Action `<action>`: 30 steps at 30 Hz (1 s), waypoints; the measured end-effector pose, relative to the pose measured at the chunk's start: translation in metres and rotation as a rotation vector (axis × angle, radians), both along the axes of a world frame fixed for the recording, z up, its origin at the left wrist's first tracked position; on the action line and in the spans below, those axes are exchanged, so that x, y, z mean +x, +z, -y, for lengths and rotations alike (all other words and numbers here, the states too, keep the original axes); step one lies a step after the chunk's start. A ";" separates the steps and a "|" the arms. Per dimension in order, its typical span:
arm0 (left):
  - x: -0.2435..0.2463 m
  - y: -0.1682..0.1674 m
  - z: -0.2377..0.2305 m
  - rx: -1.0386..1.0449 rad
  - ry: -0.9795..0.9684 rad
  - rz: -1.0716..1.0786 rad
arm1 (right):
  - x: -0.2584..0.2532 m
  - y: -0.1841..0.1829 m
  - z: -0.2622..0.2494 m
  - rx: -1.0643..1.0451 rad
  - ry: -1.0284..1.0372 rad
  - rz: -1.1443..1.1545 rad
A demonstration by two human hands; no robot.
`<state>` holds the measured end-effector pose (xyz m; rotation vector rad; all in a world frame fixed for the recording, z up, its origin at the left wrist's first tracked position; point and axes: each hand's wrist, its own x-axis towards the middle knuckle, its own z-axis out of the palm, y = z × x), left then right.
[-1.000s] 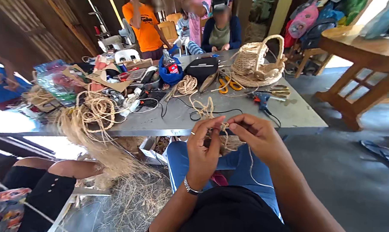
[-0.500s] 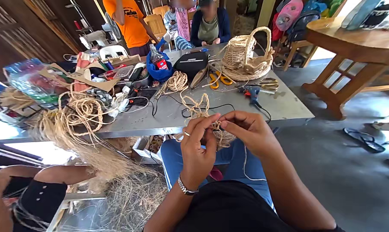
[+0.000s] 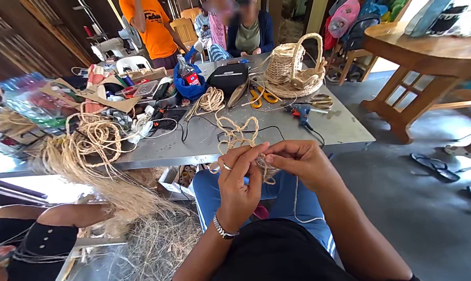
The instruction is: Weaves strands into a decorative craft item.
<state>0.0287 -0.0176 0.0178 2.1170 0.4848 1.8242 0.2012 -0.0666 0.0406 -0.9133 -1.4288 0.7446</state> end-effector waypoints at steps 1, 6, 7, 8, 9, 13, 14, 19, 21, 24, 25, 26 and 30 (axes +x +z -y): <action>0.000 0.000 -0.001 0.002 0.000 -0.008 | 0.001 -0.001 0.000 -0.004 -0.005 0.010; -0.003 0.000 -0.003 0.042 0.041 -0.045 | 0.007 0.000 -0.003 -0.010 0.150 0.085; -0.003 0.000 -0.002 0.048 0.047 -0.049 | 0.006 0.002 -0.003 -0.029 0.185 0.078; -0.003 0.001 -0.002 0.056 0.049 -0.051 | 0.005 0.005 -0.002 -0.048 0.199 0.070; -0.003 0.002 -0.002 0.063 0.050 -0.052 | 0.004 0.007 -0.002 -0.059 0.192 0.069; -0.003 0.004 0.000 0.076 0.053 -0.037 | 0.004 0.009 -0.001 -0.004 0.106 0.081; -0.003 0.005 0.000 0.077 0.050 -0.029 | 0.003 0.009 -0.001 0.013 0.092 0.074; -0.002 0.006 0.002 0.041 0.021 -0.014 | -0.001 0.009 0.002 0.013 0.063 0.022; -0.002 0.007 0.003 0.035 0.019 -0.009 | -0.002 0.009 0.003 0.010 0.058 0.015; -0.002 0.007 0.003 0.044 0.015 0.001 | -0.003 0.009 0.003 0.012 0.079 -0.006; -0.002 0.008 0.003 0.043 0.014 0.002 | -0.003 0.009 0.003 0.013 0.095 -0.011; -0.002 0.008 0.003 0.040 0.012 0.003 | -0.003 0.009 0.003 0.012 0.112 -0.017; -0.002 0.009 0.003 0.039 0.001 0.005 | -0.006 0.007 0.002 0.026 0.125 -0.050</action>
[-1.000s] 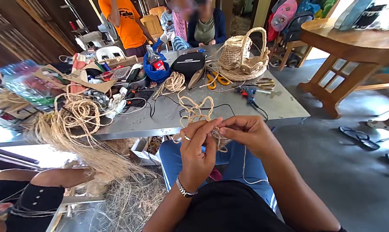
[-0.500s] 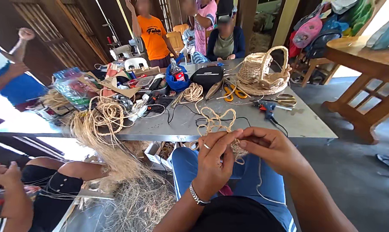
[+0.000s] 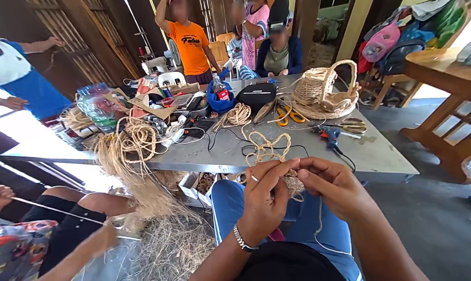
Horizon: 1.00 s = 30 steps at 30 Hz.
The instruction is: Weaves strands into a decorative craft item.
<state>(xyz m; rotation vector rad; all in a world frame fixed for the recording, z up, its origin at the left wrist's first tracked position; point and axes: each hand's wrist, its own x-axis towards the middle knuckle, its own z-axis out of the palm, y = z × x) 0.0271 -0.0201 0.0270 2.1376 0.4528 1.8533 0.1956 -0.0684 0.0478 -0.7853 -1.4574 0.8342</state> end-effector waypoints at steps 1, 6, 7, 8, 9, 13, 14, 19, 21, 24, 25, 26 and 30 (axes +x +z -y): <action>0.000 0.000 0.000 -0.003 -0.002 -0.002 | -0.001 0.000 -0.001 0.013 -0.018 0.003; 0.000 0.001 0.001 -0.031 -0.019 0.009 | -0.002 -0.002 -0.001 0.061 -0.061 0.041; -0.001 0.002 0.001 -0.034 -0.029 0.006 | -0.003 -0.002 -0.001 0.068 -0.074 0.047; -0.001 0.002 0.001 -0.037 -0.036 0.003 | -0.003 -0.001 0.000 0.073 -0.092 0.055; -0.001 0.002 0.001 -0.040 -0.041 -0.002 | -0.003 -0.001 0.001 0.079 -0.112 0.067; 0.001 0.000 0.003 -0.040 -0.028 -0.012 | -0.005 0.000 0.005 0.101 -0.195 0.094; 0.001 -0.001 0.004 -0.034 -0.023 -0.017 | -0.005 0.000 0.006 0.105 -0.213 0.096; 0.002 -0.006 0.006 -0.003 -0.001 -0.039 | -0.009 -0.005 0.013 0.137 -0.278 0.120; 0.001 -0.008 0.005 -0.011 0.008 -0.043 | -0.009 -0.007 0.012 0.144 -0.299 0.150; -0.001 -0.008 0.002 -0.050 0.002 -0.061 | -0.003 -0.009 0.010 0.083 -0.300 0.194; -0.001 -0.008 0.000 -0.070 -0.009 -0.065 | 0.000 -0.010 0.009 0.043 -0.293 0.186; -0.001 -0.007 -0.001 -0.093 -0.028 -0.068 | 0.002 -0.011 0.008 0.013 -0.281 0.175; 0.000 -0.006 -0.005 -0.157 -0.110 -0.045 | 0.008 -0.010 0.006 -0.042 -0.222 0.129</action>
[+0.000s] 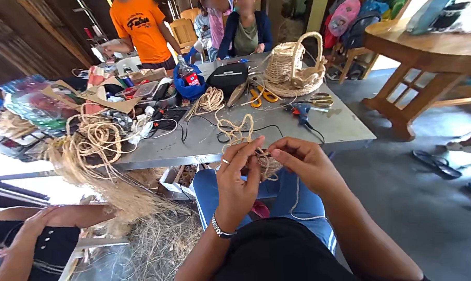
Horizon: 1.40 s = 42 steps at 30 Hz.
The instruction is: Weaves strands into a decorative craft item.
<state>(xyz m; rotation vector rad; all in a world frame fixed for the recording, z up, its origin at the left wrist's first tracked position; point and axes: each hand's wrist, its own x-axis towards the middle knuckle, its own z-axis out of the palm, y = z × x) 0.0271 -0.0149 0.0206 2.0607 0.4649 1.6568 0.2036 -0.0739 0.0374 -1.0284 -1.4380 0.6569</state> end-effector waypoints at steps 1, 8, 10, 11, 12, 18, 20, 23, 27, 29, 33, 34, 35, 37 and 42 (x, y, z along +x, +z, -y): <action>0.000 0.000 0.000 -0.009 -0.004 0.005 | 0.000 0.000 0.000 -0.005 0.011 -0.012; 0.001 0.001 0.001 -0.020 -0.055 0.036 | -0.001 0.000 -0.002 0.000 0.074 -0.089; 0.001 0.001 0.002 -0.020 -0.057 0.040 | -0.002 0.001 -0.002 -0.007 0.070 -0.090; 0.001 0.001 0.002 -0.019 -0.058 0.041 | -0.002 0.001 -0.002 -0.010 0.065 -0.088; 0.001 0.001 0.003 -0.017 -0.060 0.043 | -0.003 0.001 -0.002 -0.012 0.061 -0.091; -0.001 -0.002 0.006 0.021 -0.037 0.035 | -0.008 0.002 0.000 -0.010 0.054 -0.189; -0.002 -0.001 0.008 0.061 -0.014 0.026 | -0.009 0.002 0.001 -0.011 0.091 -0.238; -0.004 0.000 0.010 0.125 0.008 -0.005 | -0.007 0.003 0.004 -0.028 0.140 -0.278; -0.008 0.000 0.009 0.236 0.049 -0.072 | -0.005 0.005 0.007 -0.037 0.183 -0.276; -0.009 0.000 0.008 0.288 0.070 -0.105 | -0.005 0.005 0.009 -0.032 0.183 -0.272; -0.008 0.001 0.006 0.340 0.106 -0.134 | -0.008 0.002 0.009 -0.010 0.123 -0.241; -0.007 0.001 0.005 0.335 0.119 -0.137 | -0.008 -0.001 0.006 -0.014 0.106 -0.232; -0.007 0.001 0.003 0.326 0.137 -0.133 | -0.008 -0.005 0.001 -0.035 0.085 -0.230; -0.008 -0.001 -0.004 0.295 0.187 -0.057 | -0.006 -0.015 -0.010 -0.120 0.042 -0.290; -0.023 -0.031 -0.027 -0.093 0.176 0.357 | -0.004 -0.025 -0.019 -0.189 0.029 -0.500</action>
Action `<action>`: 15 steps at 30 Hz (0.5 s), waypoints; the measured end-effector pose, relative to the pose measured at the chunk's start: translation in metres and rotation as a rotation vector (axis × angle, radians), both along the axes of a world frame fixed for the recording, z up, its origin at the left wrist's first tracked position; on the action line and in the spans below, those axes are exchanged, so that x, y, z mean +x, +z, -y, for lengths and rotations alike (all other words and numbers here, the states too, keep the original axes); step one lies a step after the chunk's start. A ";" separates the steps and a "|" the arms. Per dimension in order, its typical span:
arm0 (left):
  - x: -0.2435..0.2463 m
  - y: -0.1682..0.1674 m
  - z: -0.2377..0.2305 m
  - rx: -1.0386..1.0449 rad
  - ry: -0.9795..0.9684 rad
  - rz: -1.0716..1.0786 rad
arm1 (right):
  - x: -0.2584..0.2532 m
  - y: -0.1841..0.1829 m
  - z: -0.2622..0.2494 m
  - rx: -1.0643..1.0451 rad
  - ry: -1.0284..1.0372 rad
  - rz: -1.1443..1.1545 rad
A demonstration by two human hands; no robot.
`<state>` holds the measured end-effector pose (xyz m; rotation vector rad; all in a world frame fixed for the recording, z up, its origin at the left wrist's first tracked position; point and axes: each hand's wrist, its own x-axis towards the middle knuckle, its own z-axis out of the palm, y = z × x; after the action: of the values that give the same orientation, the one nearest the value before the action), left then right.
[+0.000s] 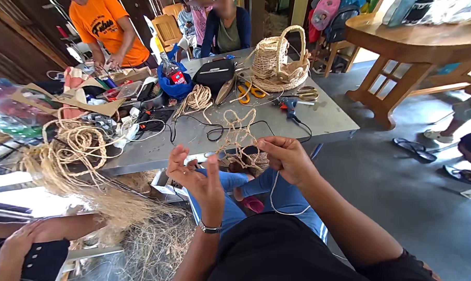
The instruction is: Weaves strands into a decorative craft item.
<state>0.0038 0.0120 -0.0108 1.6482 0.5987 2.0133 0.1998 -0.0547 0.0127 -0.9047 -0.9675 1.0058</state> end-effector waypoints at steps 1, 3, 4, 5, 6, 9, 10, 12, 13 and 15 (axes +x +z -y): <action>0.001 -0.008 0.000 -0.180 -0.110 0.106 | -0.001 -0.001 0.001 0.015 -0.006 -0.009; 0.005 -0.018 0.006 -0.573 -0.384 0.241 | -0.003 -0.001 0.003 0.046 -0.022 -0.016; 0.008 -0.021 0.011 -0.729 -0.558 0.243 | -0.004 -0.001 0.004 0.055 -0.029 -0.015; 0.011 -0.024 0.014 -0.815 -0.748 0.248 | -0.004 -0.002 0.003 0.061 -0.028 -0.013; 0.015 -0.029 0.017 -0.826 -0.922 0.256 | -0.005 -0.002 0.003 0.065 -0.022 -0.010; 0.025 -0.029 0.018 -0.664 -1.144 0.326 | -0.007 -0.003 0.003 0.075 -0.006 0.007; 0.026 -0.024 0.016 -0.628 -1.162 0.373 | -0.007 -0.003 0.004 0.080 -0.004 0.022; 0.023 -0.013 0.012 -0.612 -1.196 0.430 | -0.006 -0.004 0.005 0.096 -0.007 0.061; 0.020 -0.009 0.010 -0.626 -1.220 0.443 | -0.005 -0.004 0.006 0.107 -0.012 0.078; 0.016 -0.002 0.009 -0.660 -1.230 0.468 | -0.004 -0.006 0.006 0.130 -0.017 0.116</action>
<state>0.0194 0.0028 -0.0127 0.7269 -0.0086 1.0139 0.1961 -0.0608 0.0068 -0.8686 -1.1079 0.8729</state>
